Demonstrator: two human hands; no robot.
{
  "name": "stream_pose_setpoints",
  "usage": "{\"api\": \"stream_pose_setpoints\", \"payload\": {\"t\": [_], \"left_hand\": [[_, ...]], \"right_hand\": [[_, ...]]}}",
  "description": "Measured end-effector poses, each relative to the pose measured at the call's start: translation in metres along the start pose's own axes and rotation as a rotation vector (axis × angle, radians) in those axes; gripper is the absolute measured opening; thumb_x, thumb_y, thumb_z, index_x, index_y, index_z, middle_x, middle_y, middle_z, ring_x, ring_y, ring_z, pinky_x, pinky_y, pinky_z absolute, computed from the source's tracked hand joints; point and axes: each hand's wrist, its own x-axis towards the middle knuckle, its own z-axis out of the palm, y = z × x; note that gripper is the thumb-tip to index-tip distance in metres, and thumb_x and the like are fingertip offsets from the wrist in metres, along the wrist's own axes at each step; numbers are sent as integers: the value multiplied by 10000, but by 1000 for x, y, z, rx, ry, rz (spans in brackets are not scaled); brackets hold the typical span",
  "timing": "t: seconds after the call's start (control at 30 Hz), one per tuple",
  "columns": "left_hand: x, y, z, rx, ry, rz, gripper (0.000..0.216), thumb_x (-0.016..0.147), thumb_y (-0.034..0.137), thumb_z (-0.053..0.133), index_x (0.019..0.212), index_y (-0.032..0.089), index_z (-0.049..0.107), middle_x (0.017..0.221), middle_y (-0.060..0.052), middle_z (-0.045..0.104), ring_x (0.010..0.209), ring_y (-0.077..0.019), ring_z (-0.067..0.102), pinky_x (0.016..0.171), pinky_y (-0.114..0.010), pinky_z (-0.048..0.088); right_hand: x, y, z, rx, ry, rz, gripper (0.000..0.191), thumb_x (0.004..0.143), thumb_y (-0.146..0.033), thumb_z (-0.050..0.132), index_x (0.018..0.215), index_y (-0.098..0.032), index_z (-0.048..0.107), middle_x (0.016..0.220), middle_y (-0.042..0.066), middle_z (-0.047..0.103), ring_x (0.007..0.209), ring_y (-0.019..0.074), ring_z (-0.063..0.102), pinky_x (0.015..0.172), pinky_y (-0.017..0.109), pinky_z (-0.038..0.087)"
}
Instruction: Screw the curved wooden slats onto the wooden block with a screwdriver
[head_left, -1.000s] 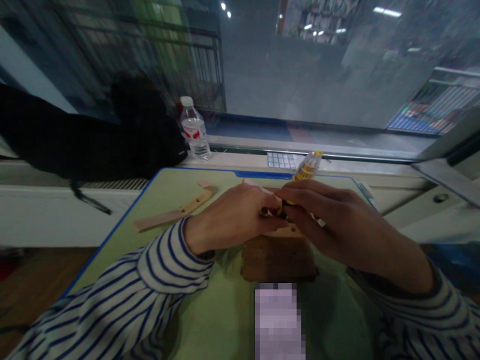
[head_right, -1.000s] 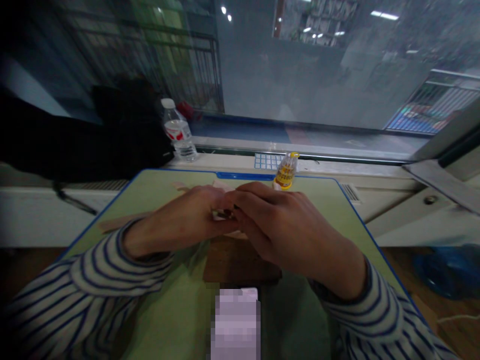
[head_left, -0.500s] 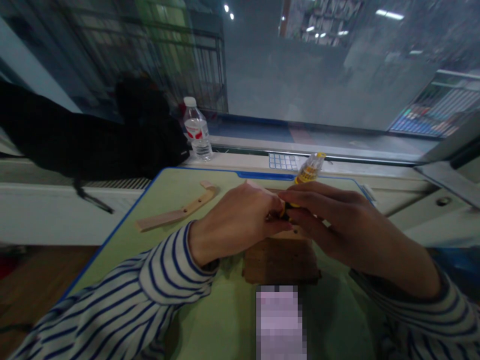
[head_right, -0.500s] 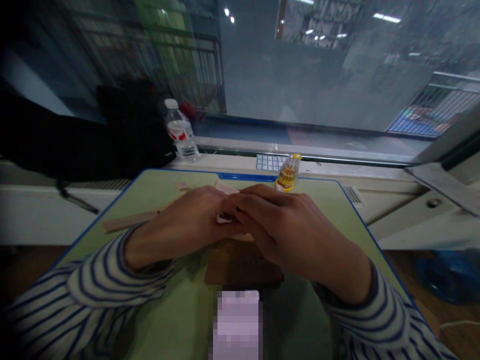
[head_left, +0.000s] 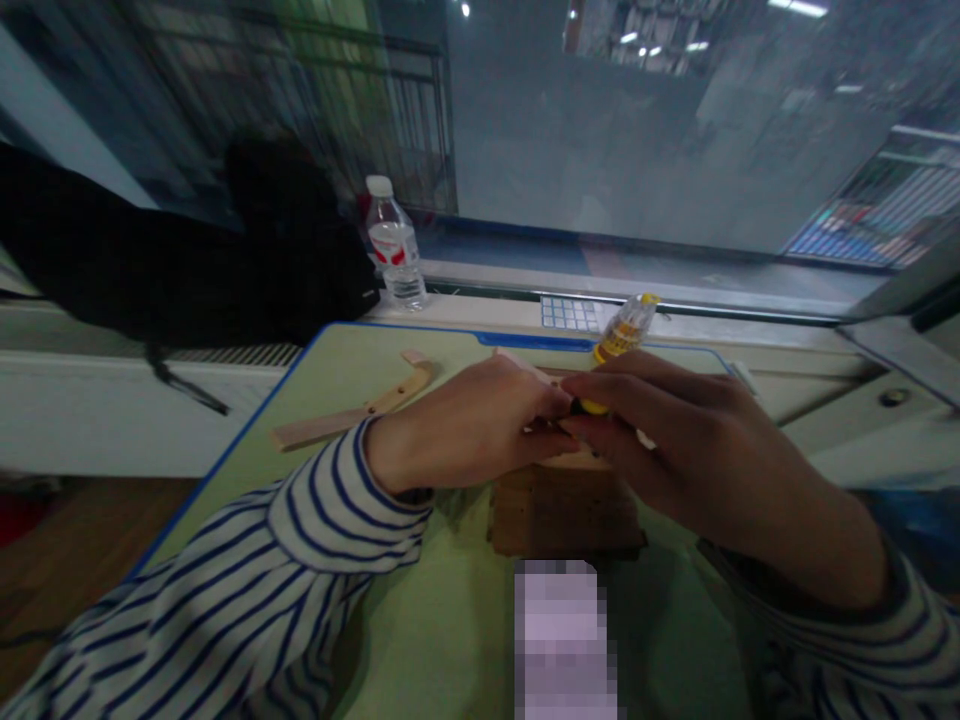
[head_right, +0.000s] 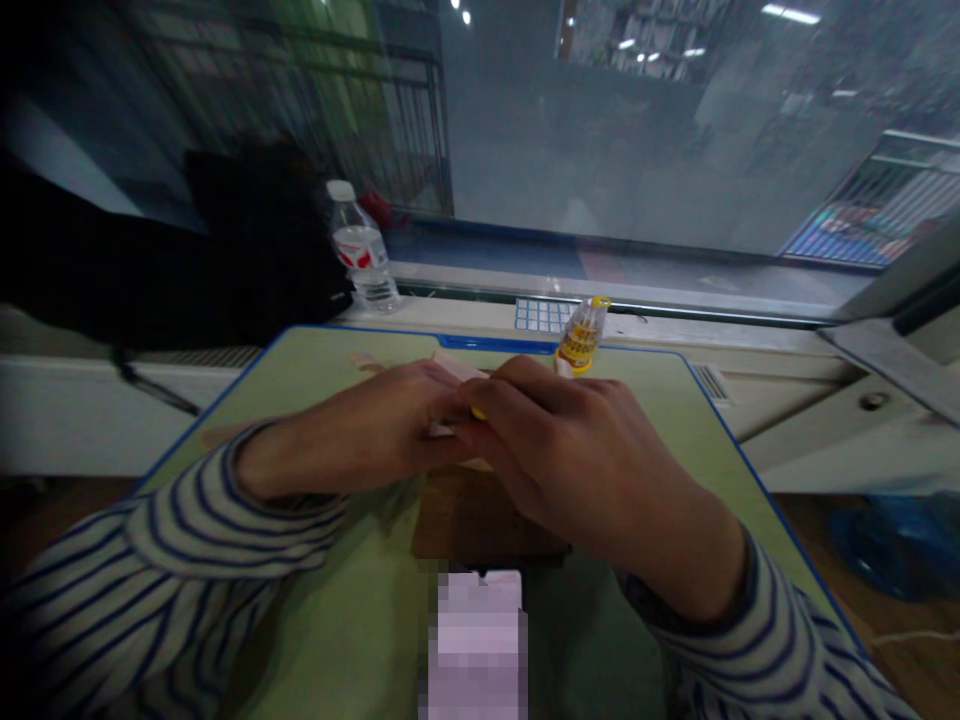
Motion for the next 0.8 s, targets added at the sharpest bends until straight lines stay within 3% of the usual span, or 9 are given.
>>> {"api": "stream_pose_setpoints", "payload": {"t": [0.4, 0.8], "left_hand": [[1, 4, 8, 74, 109, -76, 250, 884, 399, 550, 838, 181, 664, 792, -17, 686, 741, -158, 627, 651, -269, 376], [1, 0, 12, 7, 127, -74, 170, 868, 323, 588, 833, 195, 694, 757, -3, 687, 695, -138, 617, 615, -250, 369]], "right_hand": [[-1, 4, 3, 19, -9, 28, 255, 934, -257, 496, 1137, -145, 604, 1084, 121, 676, 871, 240, 681, 688, 361, 546], [-3, 2, 0, 44, -13, 30, 350, 939, -208, 466, 1281, -147, 510, 1244, 108, 631, 1022, 220, 653, 823, 349, 540]]}}
